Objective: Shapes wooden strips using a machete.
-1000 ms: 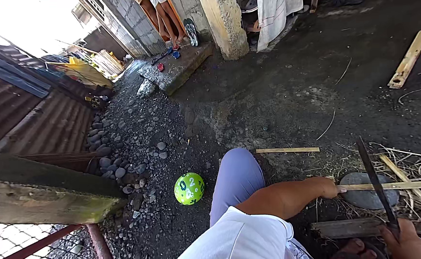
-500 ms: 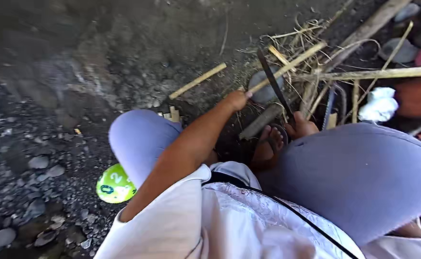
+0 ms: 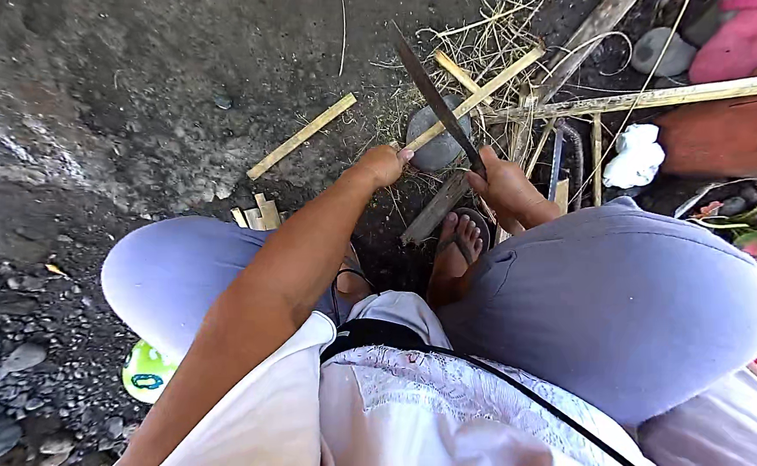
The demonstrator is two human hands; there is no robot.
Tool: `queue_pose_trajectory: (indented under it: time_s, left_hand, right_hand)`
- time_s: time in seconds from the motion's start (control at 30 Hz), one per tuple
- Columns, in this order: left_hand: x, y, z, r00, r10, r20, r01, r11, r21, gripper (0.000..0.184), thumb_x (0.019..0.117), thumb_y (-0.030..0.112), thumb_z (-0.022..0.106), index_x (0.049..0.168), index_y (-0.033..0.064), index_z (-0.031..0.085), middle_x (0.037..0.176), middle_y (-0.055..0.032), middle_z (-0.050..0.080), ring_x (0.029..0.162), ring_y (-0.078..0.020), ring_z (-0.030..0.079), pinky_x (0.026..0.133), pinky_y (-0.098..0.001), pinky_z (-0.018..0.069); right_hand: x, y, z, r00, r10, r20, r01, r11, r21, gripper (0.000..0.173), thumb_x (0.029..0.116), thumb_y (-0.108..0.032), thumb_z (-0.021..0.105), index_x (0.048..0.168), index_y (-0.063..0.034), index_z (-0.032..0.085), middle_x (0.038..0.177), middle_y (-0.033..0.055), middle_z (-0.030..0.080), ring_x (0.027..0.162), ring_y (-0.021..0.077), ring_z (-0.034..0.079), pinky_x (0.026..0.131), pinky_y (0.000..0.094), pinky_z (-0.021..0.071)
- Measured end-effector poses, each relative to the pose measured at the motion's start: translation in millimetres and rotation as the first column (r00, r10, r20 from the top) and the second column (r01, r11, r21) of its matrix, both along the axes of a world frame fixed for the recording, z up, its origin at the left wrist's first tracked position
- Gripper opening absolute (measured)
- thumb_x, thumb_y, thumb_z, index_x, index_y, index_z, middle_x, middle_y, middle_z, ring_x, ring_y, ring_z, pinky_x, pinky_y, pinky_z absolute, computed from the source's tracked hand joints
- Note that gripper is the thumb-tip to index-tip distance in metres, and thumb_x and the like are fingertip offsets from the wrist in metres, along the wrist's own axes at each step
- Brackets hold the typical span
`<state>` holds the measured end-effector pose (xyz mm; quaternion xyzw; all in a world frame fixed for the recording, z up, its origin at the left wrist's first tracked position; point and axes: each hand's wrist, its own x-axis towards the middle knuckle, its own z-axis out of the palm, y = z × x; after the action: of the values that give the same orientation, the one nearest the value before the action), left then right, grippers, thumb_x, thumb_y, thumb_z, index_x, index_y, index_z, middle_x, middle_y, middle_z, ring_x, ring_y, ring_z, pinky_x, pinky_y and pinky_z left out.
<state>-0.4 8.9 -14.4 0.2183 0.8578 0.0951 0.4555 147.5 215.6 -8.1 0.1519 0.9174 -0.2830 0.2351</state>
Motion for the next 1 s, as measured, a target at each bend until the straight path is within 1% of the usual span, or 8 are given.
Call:
queue_pose_trajectory:
  time_s: [0.17, 0.23, 0.4, 0.5, 0.57, 0.77, 0.93, 1.0]
  left_hand:
    - [2.7, -0.6, -5.9, 1.000, 0.019, 0.001, -0.019, 1.000, 0.014, 0.070, 0.1120, 0.049, 0.024, 0.118, -0.0093, 0.062, 0.122, -0.0326, 0.062, 0.121, -0.0467, 0.060, 0.100, -0.0673, 0.0442]
    - [0.2, -0.4, -2.2, 0.999, 0.014, 0.038, -0.014, 1.000, 0.012, 0.069, 0.1124, 0.047, 0.024, 0.121, -0.0106, 0.061, 0.124, -0.0334, 0.061, 0.122, -0.0471, 0.059, 0.102, -0.0666, 0.0430]
    - [-3.2, 1.8, 2.6, 0.997, 0.019, 0.074, -0.017, 0.999, -0.030, 0.069, 0.1119, 0.049, 0.022, 0.116, -0.0098, 0.059, 0.112, -0.0322, 0.061, 0.102, -0.0450, 0.062, 0.086, -0.0636, 0.0472]
    - [-3.9, 2.6, 2.9, 0.999, 0.002, 0.049, -0.001, 1.000, -0.013, 0.070, 0.1125, 0.046, 0.022, 0.117, -0.0118, 0.060, 0.115, -0.0338, 0.061, 0.111, -0.0466, 0.061, 0.095, -0.0647, 0.0451]
    - [-5.2, -0.3, 1.1, 0.999, -0.013, 0.033, 0.013, 1.000, 0.003, 0.069, 0.1127, 0.046, 0.022, 0.117, -0.0111, 0.061, 0.116, -0.0334, 0.062, 0.113, -0.0466, 0.061, 0.097, -0.0651, 0.0444]
    - [-6.8, -1.7, -3.4, 0.999, -0.027, 0.019, 0.027, 1.000, 0.012, 0.069, 0.1128, 0.046, 0.023, 0.116, -0.0116, 0.061, 0.118, -0.0337, 0.062, 0.116, -0.0466, 0.061, 0.098, -0.0658, 0.0439]
    - [-6.0, 1.0, 5.6, 0.998, -0.016, 0.053, 0.018, 0.999, -0.030, 0.069, 0.1122, 0.048, 0.020, 0.114, -0.0092, 0.059, 0.106, -0.0299, 0.060, 0.095, -0.0422, 0.061, 0.084, -0.0602, 0.0471]
    - [-6.9, 0.7, 2.6, 1.000, -0.014, 0.021, 0.014, 1.000, -0.010, 0.070, 0.1126, 0.047, 0.022, 0.115, -0.0107, 0.061, 0.114, -0.0330, 0.062, 0.109, -0.0460, 0.062, 0.094, -0.0650, 0.0454]
  right_hand:
    - [44.3, 5.7, -8.7, 0.999, -0.023, -0.049, 0.024, 0.999, 0.021, 0.041, 0.1072, -0.034, 0.056, 0.132, -0.0013, 0.050, 0.081, 0.0236, 0.066, 0.076, 0.0463, 0.069, 0.069, 0.0653, 0.0540]
    - [60.4, 6.2, -1.4, 0.999, -0.050, -0.013, 0.051, 0.998, 0.035, 0.044, 0.1066, -0.033, 0.058, 0.135, -0.0002, 0.050, 0.083, 0.0266, 0.067, 0.078, 0.0495, 0.069, 0.070, 0.0680, 0.0525]
    - [30.6, 4.1, -0.5, 1.000, -0.025, -0.014, 0.025, 0.999, -0.025, 0.042, 0.1077, -0.033, 0.055, 0.133, -0.0008, 0.049, 0.083, 0.0240, 0.066, 0.077, 0.0454, 0.069, 0.071, 0.0638, 0.0539]
    - [0.5, 1.0, -6.6, 0.999, -0.035, -0.005, 0.035, 0.997, -0.065, 0.040, 0.1085, -0.034, 0.053, 0.134, -0.0041, 0.047, 0.084, 0.0205, 0.065, 0.076, 0.0397, 0.068, 0.071, 0.0597, 0.0545]
    - [5.6, 1.7, -10.2, 0.999, -0.031, -0.042, 0.028, 0.997, -0.077, 0.040, 0.1084, -0.034, 0.053, 0.133, -0.0037, 0.047, 0.081, 0.0192, 0.064, 0.072, 0.0381, 0.068, 0.069, 0.0583, 0.0549]
    - [67.8, 7.9, -7.3, 0.997, -0.066, -0.044, 0.065, 0.998, -0.013, 0.043, 0.1060, -0.030, 0.059, 0.135, 0.0006, 0.051, 0.084, 0.0266, 0.068, 0.079, 0.0490, 0.069, 0.072, 0.0674, 0.0531]
    - [21.9, 1.8, -6.2, 0.999, -0.051, -0.012, 0.050, 0.995, -0.083, 0.040, 0.1078, -0.033, 0.054, 0.132, -0.0017, 0.049, 0.084, 0.0227, 0.066, 0.077, 0.0432, 0.068, 0.071, 0.0626, 0.0537]
    - [6.8, 0.6, -11.2, 0.999, -0.045, -0.027, 0.042, 0.994, -0.102, 0.041, 0.1084, -0.033, 0.053, 0.134, -0.0022, 0.046, 0.086, 0.0222, 0.066, 0.078, 0.0411, 0.069, 0.073, 0.0604, 0.0551]
